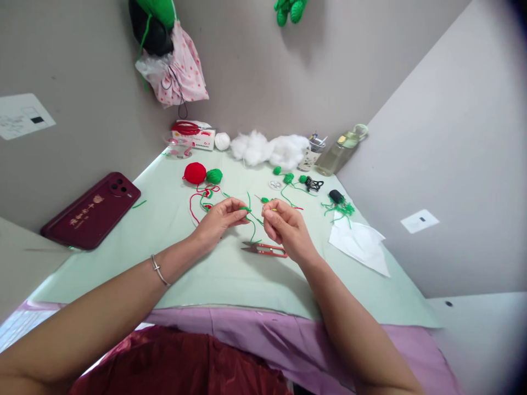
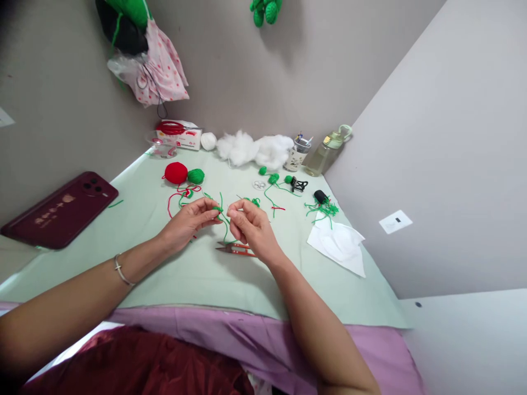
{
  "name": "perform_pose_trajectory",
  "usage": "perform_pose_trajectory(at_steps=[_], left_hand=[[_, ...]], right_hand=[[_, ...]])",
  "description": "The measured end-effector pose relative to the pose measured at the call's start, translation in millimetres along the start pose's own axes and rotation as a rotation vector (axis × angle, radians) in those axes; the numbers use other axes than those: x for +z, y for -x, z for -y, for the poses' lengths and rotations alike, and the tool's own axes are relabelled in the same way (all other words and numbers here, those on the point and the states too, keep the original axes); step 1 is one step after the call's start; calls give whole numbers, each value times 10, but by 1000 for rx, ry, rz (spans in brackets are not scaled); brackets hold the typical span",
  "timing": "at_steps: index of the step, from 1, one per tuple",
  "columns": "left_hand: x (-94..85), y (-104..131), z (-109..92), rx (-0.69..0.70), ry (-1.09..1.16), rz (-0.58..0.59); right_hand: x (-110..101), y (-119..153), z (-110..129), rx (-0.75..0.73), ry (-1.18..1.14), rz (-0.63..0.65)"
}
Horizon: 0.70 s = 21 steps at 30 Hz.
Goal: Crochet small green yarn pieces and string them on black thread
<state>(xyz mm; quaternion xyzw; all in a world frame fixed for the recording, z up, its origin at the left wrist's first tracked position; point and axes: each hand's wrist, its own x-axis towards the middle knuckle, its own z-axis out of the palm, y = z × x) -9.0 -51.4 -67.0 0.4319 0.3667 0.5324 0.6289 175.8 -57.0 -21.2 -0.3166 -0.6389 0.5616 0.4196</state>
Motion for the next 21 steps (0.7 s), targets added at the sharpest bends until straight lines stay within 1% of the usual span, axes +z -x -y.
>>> perform_pose_trajectory(at_steps=[8,13,15,17,21], left_hand=[[-12,0,-42,29,6,-35],[-21,1,-52,32,-4,-36],[-22,4,-51,32,-13,-36],[-14,11,-55,33,-27,-40],[26,29,-70,73,-71,-42]], right_hand=[[-116,-8,48,14,-124,43],[-179,-11,107,23,-183,62],[-183,-18,114,39,-141,45],[-176,-27,103,41,-43,-6],[-150,-40,13,-28,224,-102]])
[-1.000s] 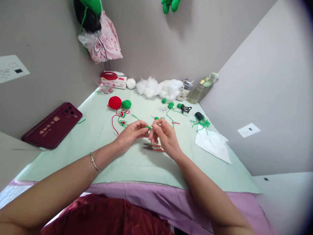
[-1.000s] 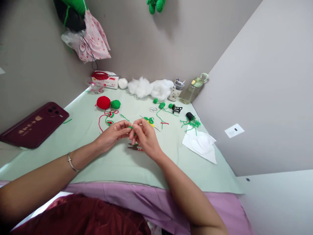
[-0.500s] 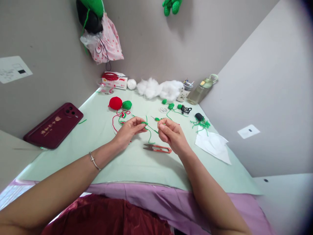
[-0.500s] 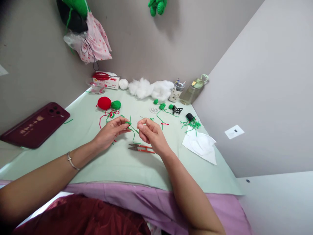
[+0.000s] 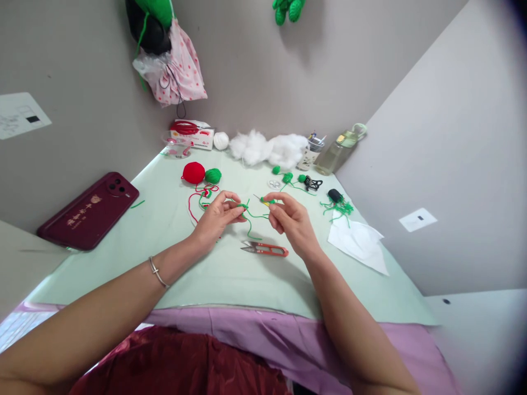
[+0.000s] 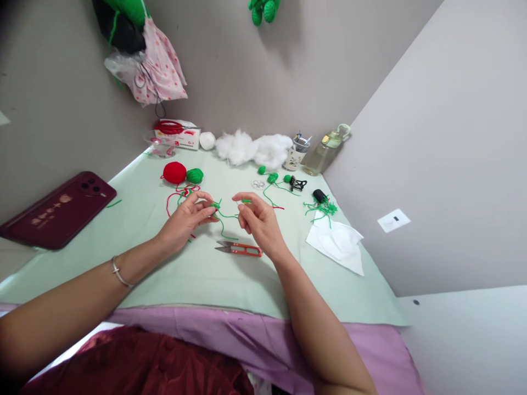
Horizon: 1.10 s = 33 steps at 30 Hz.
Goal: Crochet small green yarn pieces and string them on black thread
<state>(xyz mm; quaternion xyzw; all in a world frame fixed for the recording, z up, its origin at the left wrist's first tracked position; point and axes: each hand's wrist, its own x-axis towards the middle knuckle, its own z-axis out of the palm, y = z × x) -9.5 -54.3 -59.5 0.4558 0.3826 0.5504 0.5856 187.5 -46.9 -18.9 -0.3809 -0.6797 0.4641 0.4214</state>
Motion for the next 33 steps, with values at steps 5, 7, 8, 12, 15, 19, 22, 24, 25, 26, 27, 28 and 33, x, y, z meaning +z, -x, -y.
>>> perform_pose_trajectory(at_steps=[5,7,8,12,15,19,22,24,25,26,27,28,33], left_hand=[[34,19,15,51,-34,89],[36,27,31,63,-46,117],[37,31,37,68,-51,128],[50,47,38,80,-75,138],[58,56,36,77,-101,131],[63,70,57,111,-140,125],[70,86,70,189,-157,102],[70,94,71,234,-196,117],[69,97,69,247,-216,129],[66,100,65,252,-233,137],[63,101,60,251,-244,141],[60,102,55,245,-249,141],[57,106,30,212,-268,101]], right_hand=[[82,-5,-132,-166,315,-54],[112,-8,-159,-237,408,-56],[124,-9,-167,-271,439,-53],[152,-4,-194,-398,482,-53],[162,3,-216,-458,496,-50],[167,1,-224,-441,489,-12],[166,-1,-206,-399,442,3],[166,0,-192,-378,415,-2],[166,1,-185,-368,405,-5],[165,1,-178,-356,397,-7],[164,1,-173,-340,387,-4],[161,-1,-168,-321,367,-1],[134,-21,-155,-164,205,-24]])
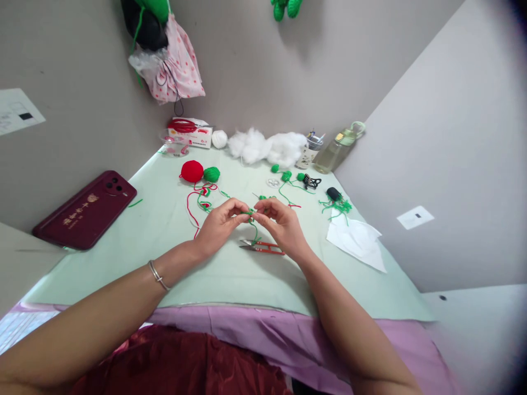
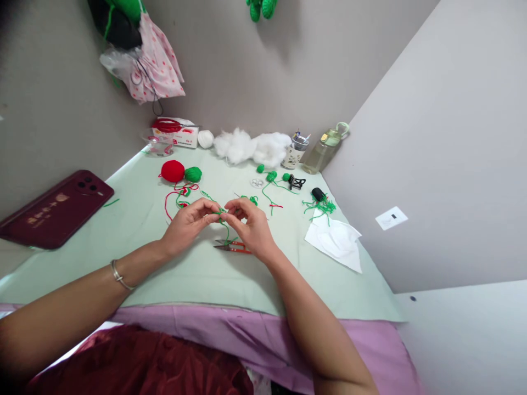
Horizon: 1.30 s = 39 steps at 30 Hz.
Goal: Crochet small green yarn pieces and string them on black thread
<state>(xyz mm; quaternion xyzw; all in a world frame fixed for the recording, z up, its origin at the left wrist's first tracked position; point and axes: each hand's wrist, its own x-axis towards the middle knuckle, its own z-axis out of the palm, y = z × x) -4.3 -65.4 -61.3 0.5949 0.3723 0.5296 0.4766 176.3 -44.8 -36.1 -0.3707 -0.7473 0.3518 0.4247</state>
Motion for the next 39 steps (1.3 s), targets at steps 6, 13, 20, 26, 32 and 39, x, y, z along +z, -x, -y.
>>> perform_pose_trajectory(at_steps=[6,13,20,26,32,39], left_hand=[[12,0,8,-1,6,-5],[5,-32,-15,-97,94,41],[-36,-40,-21,-133,-15,-28],[-11,-19,-41,-54,-27,-2],[-15,-42,-45,-142,44,-5],[-40,-72,-44,-245,67,44]], right_hand=[[-3,-4,-9,36,23,34],[3,7,-6,22,0,13],[-27,3,11,115,-66,76],[-37,6,70,80,-56,33],[-67,1,39,126,-55,143],[-193,-26,38,62,-151,88]])
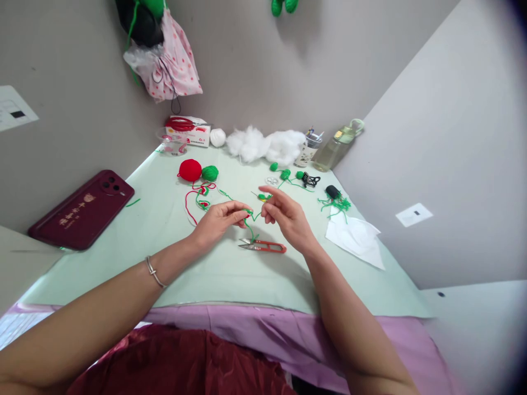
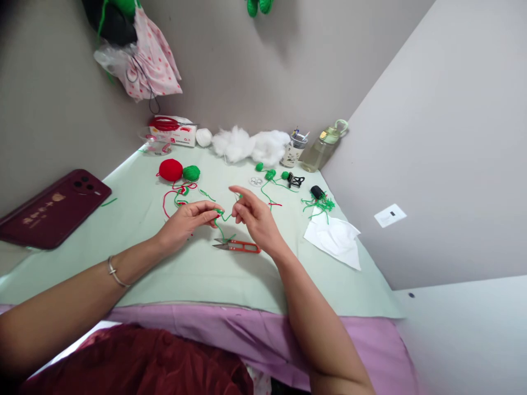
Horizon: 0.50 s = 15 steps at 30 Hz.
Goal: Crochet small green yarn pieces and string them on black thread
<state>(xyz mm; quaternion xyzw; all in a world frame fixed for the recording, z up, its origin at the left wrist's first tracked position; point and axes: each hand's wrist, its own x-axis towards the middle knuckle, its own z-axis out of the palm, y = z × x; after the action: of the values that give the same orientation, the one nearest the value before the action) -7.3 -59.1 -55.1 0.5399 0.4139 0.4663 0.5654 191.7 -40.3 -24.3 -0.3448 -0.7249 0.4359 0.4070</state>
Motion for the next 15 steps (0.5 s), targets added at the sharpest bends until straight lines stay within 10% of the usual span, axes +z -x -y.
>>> perform_pose_trajectory(at_steps=[15], left_hand=[[-16,18,-33,56,20,58]], right_hand=[[-76,10,-3,-190,445,-96]])
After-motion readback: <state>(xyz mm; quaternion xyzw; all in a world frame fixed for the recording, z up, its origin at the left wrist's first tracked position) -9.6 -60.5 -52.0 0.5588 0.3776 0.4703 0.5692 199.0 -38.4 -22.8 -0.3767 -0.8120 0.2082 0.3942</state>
